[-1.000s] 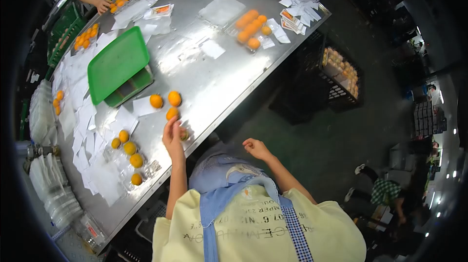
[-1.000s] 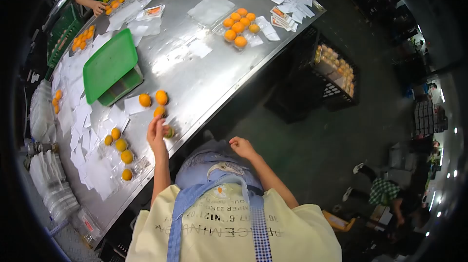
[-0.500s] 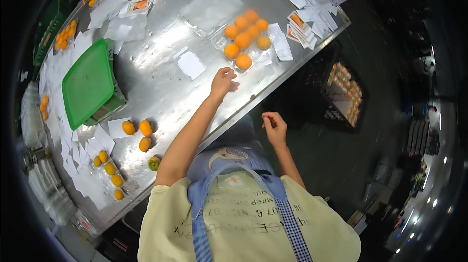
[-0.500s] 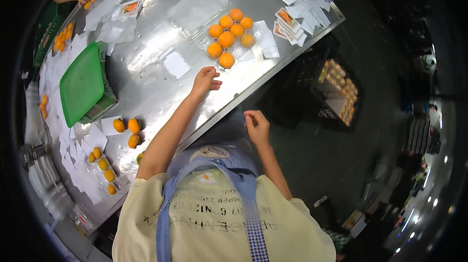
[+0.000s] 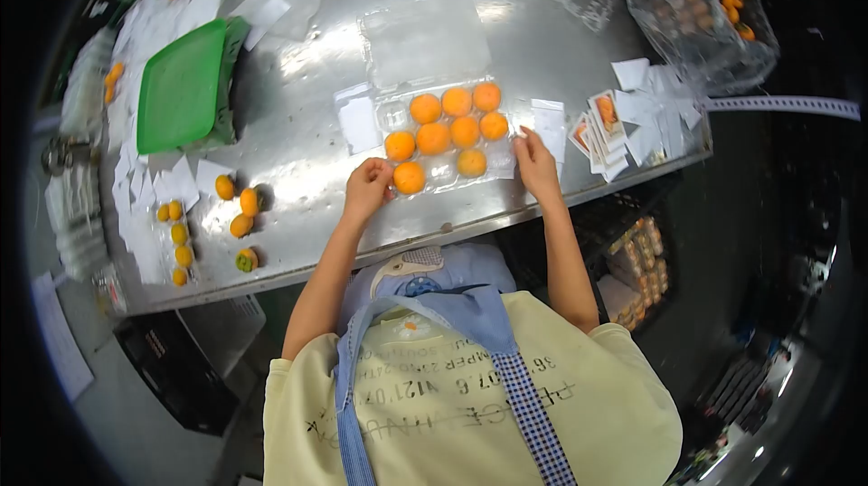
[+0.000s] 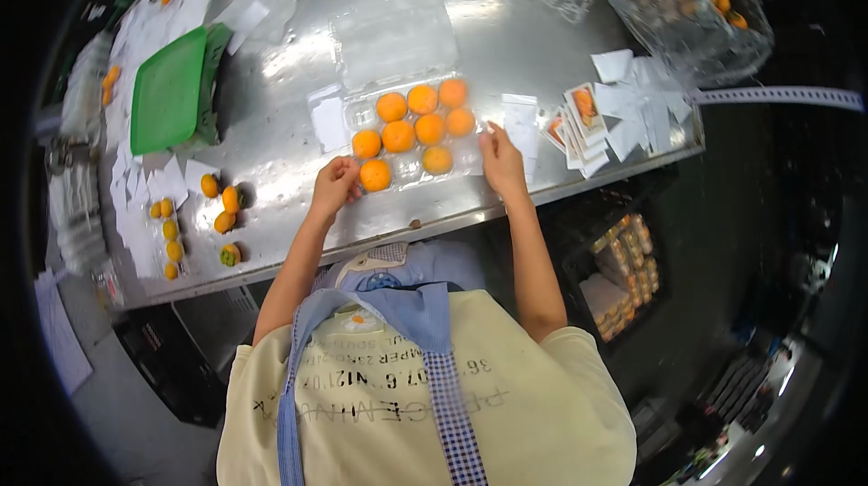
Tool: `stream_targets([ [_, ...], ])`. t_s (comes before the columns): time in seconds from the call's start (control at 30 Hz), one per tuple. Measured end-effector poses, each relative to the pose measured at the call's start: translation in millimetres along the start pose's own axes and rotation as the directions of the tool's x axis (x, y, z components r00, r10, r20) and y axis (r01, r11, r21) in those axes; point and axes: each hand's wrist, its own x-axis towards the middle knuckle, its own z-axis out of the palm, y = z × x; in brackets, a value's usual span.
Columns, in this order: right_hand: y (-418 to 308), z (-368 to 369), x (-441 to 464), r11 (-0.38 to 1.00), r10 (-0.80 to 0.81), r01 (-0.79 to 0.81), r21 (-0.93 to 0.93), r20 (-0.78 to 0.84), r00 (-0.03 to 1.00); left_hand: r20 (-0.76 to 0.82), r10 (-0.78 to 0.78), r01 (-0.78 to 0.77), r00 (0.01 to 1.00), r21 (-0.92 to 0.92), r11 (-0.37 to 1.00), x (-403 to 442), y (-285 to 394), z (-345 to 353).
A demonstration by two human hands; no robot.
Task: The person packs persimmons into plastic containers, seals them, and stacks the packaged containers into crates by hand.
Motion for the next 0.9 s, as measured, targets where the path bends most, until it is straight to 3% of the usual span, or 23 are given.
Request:
stream_targets([
  [0.03,5,13,-1,0.994,-0.022,0.011,0.105,0.104,0.994,-0.03,-0.024,0.024,0.999,0.02,0.999,-11,-1,-13],
  [0.13,-10,42,-21,0.99,-0.046,-0.001,0.142,0.323,0.945,-0.129,-0.051,0.056,0.99,0.038,0.998,-38,-21,-58],
  [0.27,-47,67,-52,0.98,-0.123,0.031,0.199,0.472,0.873,-0.21,-0.052,0.052,0.976,-0.001,0.999,-65,-45,-109],
  [0.37,-64,75,-52,0.986,-0.138,0.166,-0.021,0.457,0.879,-0.233,-0.046,0.054,0.971,0.03,0.998,-76,-60,-128],
  [0.43,-82,83,-40,0.965,-0.246,0.263,-0.023,0.286,0.926,-0.254,-0.021,0.033,0.967,0.042,0.999,-78,-66,-129],
  [0.5,-117,89,-29,0.895,-0.4,0.433,-0.106,0.239,0.885,-0.298,-0.019,0.061,0.954,0.13,0.99,-83,-60,-129],
  [0.6,-135,104,-17,0.704,-0.563,0.646,-0.296,0.322,0.761,-0.379,0.082,0.021,0.922,0.261,0.965,-93,-39,-128],
  [0.7,-139,99,-3,0.734,-0.454,0.616,-0.284,0.469,0.757,-0.385,0.168,-0.064,0.907,0.271,0.961,-101,-27,-133],
  [0.9,-135,103,1,0.762,-0.363,0.546,-0.349,0.47,0.805,-0.347,0.306,-0.256,0.886,0.184,0.949,-99,-15,-128],
])
